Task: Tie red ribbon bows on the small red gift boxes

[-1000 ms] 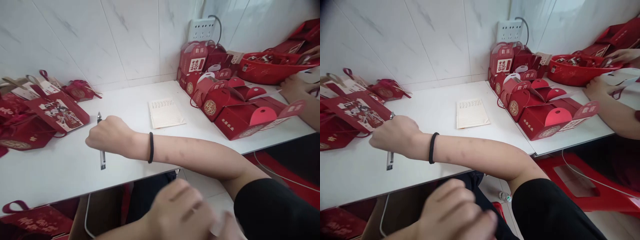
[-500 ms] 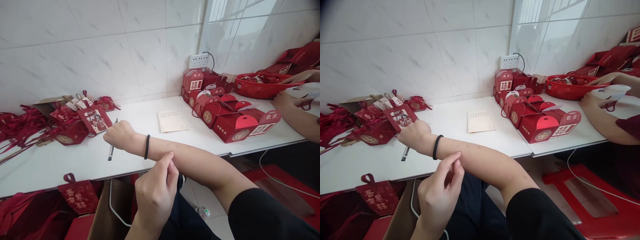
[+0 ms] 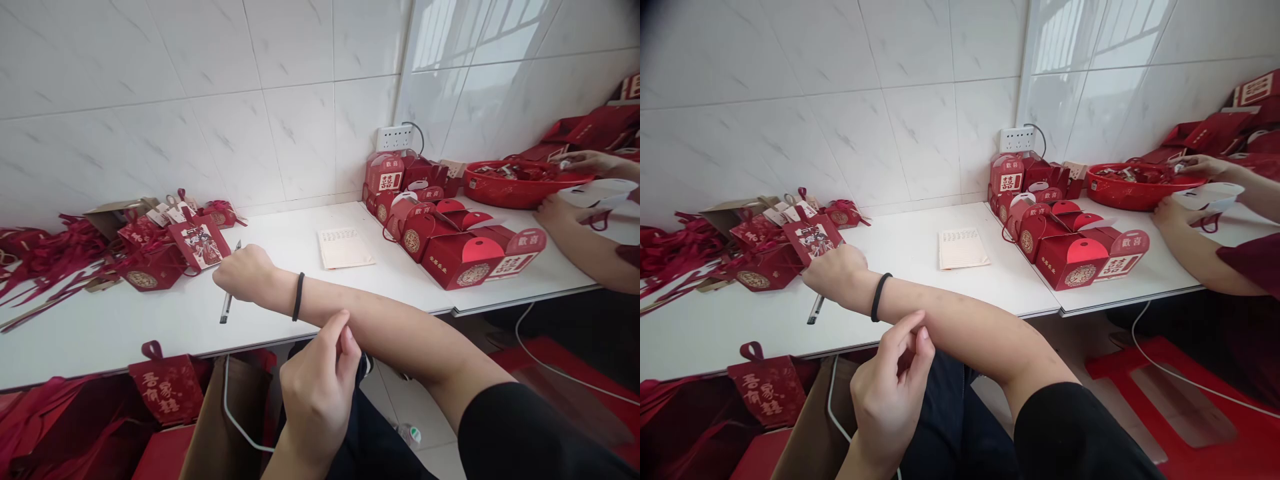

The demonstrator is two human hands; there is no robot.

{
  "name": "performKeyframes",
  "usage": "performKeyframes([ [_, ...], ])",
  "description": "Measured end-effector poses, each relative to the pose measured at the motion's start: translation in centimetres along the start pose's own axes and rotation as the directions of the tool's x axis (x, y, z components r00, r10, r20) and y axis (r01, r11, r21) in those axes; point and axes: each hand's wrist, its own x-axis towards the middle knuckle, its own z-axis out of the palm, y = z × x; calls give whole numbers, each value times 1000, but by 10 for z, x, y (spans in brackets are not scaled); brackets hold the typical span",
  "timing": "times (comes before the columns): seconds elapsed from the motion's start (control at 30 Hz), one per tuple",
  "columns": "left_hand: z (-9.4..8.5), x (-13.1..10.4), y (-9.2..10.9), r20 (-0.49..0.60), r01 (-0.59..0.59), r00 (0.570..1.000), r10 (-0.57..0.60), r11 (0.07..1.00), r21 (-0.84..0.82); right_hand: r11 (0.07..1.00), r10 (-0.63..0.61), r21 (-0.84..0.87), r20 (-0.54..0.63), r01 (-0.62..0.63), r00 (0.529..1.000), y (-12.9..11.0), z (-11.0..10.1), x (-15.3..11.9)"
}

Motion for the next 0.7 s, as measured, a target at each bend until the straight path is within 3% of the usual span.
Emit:
performKeyframes([
  [0.27,2,-6,2,14,-19,1000,20,998,-64,1000,-10,-5,-9,10,1000,-1,-2,-4],
  [0.53,7,-8,2,-11,31,999,-32,995,-93,1000,-14,1,-14,14,1000,2,0,-4],
  [0.7,6,-8,3,-8,-18,1000,17,993,-116,1000,-14,6,-6,14,1000,2,-1,-5],
])
